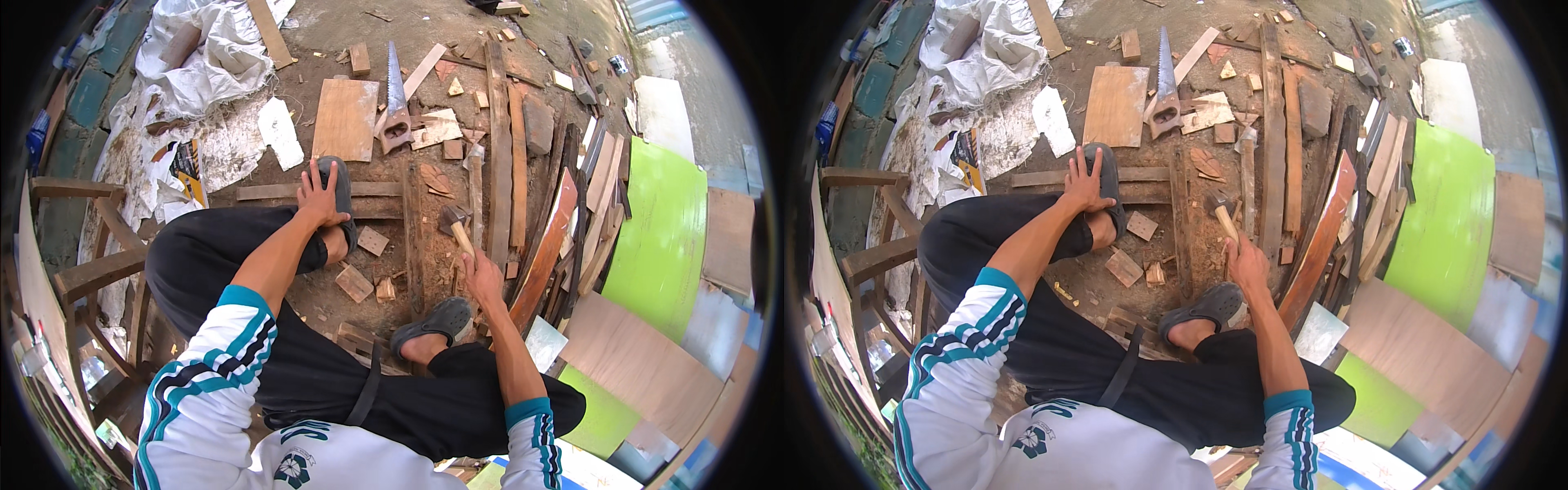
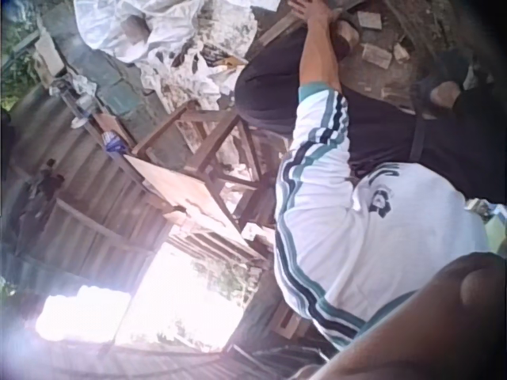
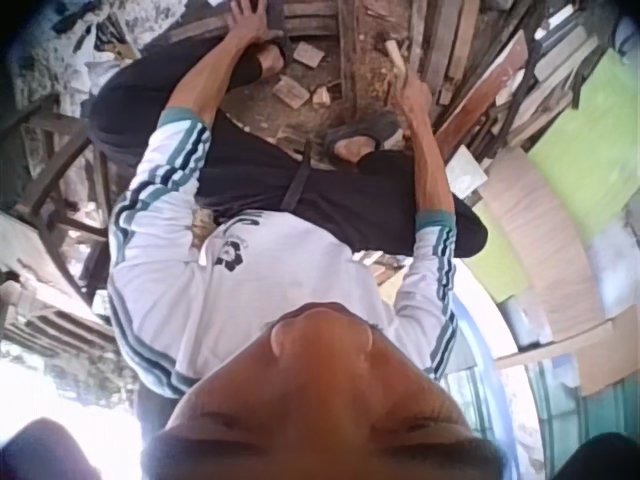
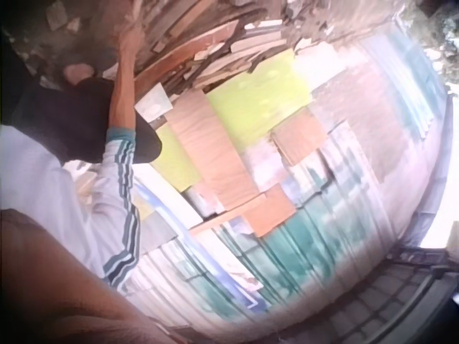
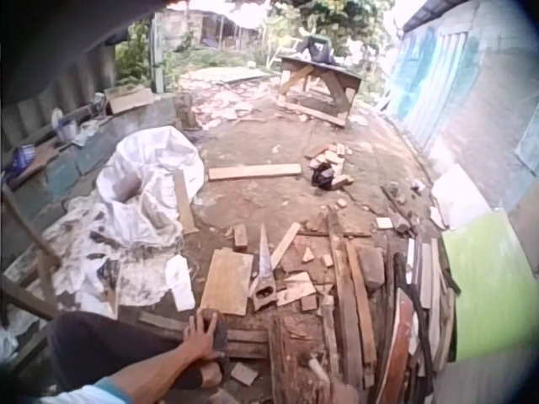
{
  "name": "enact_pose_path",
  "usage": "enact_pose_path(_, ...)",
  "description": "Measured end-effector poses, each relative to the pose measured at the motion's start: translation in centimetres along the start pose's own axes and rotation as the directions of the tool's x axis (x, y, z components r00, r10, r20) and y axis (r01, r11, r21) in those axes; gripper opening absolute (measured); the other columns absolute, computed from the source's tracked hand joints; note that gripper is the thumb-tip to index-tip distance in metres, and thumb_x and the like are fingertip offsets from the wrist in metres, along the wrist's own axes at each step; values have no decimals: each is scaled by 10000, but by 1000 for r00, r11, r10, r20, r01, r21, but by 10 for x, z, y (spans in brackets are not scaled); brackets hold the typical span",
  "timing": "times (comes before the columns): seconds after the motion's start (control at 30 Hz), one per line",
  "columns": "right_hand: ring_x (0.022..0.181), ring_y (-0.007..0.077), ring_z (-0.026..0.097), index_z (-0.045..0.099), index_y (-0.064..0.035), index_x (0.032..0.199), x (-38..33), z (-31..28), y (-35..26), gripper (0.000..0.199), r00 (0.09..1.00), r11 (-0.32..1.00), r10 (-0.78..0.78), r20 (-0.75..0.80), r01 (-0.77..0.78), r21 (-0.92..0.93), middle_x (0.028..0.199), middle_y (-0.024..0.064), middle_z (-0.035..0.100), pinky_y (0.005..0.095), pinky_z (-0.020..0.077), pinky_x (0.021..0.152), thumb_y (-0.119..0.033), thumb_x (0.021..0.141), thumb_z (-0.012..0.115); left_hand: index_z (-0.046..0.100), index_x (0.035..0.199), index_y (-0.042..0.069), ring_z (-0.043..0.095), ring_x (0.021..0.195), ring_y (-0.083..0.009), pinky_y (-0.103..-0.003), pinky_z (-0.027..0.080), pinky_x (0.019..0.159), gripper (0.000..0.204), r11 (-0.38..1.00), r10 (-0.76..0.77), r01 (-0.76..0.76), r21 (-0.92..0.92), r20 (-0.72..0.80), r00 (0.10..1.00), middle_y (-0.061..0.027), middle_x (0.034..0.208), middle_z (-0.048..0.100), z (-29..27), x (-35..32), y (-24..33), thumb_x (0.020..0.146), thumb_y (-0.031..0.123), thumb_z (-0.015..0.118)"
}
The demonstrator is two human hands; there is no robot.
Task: The person sits on the ground and repeatedly strikes a wooden plank with a hammer to break it into smaller pieces. They reposition the wood and continue breaking it until it is reduced to small fragments.
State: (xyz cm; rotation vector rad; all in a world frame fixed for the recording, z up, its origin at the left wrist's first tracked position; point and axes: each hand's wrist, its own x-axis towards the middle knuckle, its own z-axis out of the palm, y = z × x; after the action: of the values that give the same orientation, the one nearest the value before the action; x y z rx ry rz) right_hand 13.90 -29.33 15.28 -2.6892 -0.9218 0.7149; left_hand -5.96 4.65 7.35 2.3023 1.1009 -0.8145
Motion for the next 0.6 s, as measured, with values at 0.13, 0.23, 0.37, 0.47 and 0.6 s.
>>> enact_pose_path(0.13, 826, 464, 654, 555, -18, 1203, 24, 2, -11, 413, 988, 988, -125, 85, 116, 105, 894, 275, 670, 531, 503, 727, -291, 911, 659, -300, 1510, 281, -266, 1414, -531, -652, 113, 1149, 1393, 995, -61, 71, -75, 136, 989, -277, 1507, -393, 3, 8, 15, 721, 584, 807)
enact_pose_path(0.23, 783, 428, 666, 570, -49, 1140, 39, 10, -28, 476, 971, 981, -191, 141, 195, -9, 841, 244, 668, 488, 520, 672, -419, 871, 702, -303, 1508, 277, -307, 1392, -534, -686, 93, 1130, 1412, 992, -102, 114, -57, 179, 978, -284, 1496, -404, 2, 20, 22, 704, 602, 810)
enact_pose_path(0.37, 733, 358, 688, 630, -67, 968, 50, 7, -36, 536, 896, 869, -352, 271, 421, -259, 796, 176, 683, 439, 532, 625, -580, 822, 685, -313, 1503, 271, -344, 1368, -539, -740, 67, 1092, 1442, 993, -67, 86, -77, 223, 972, -286, 1485, -418, 3, 35, 13, 673, 653, 803)
enact_pose_path(0.47, 682, 317, 689, 649, -81, 854, 77, 9, -14, 553, 734, 671, -600, 317, 678, -299, 735, 128, 679, 408, 526, 586, -633, 820, 651, -315, 1502, 268, -355, 1357, -547, -766, 56, 1070, 1451, 994, -28, 53, -95, 246, 969, -292, 1477, -424, 7, 40, 12, 661, 680, 793)
enact_pose_path(0.6, 633, 275, 670, 628, -93, 780, 149, -2, -23, 533, 705, 598, -665, 247, 701, -389, 672, 77, 644, 390, 506, 555, -623, 826, 655, -317, 1500, 266, -363, 1346, -555, -779, 49, 1058, 1450, 993, -13, 43, -106, 270, 963, -301, 1470, -427, 6, 46, 10, 660, 686, 788)
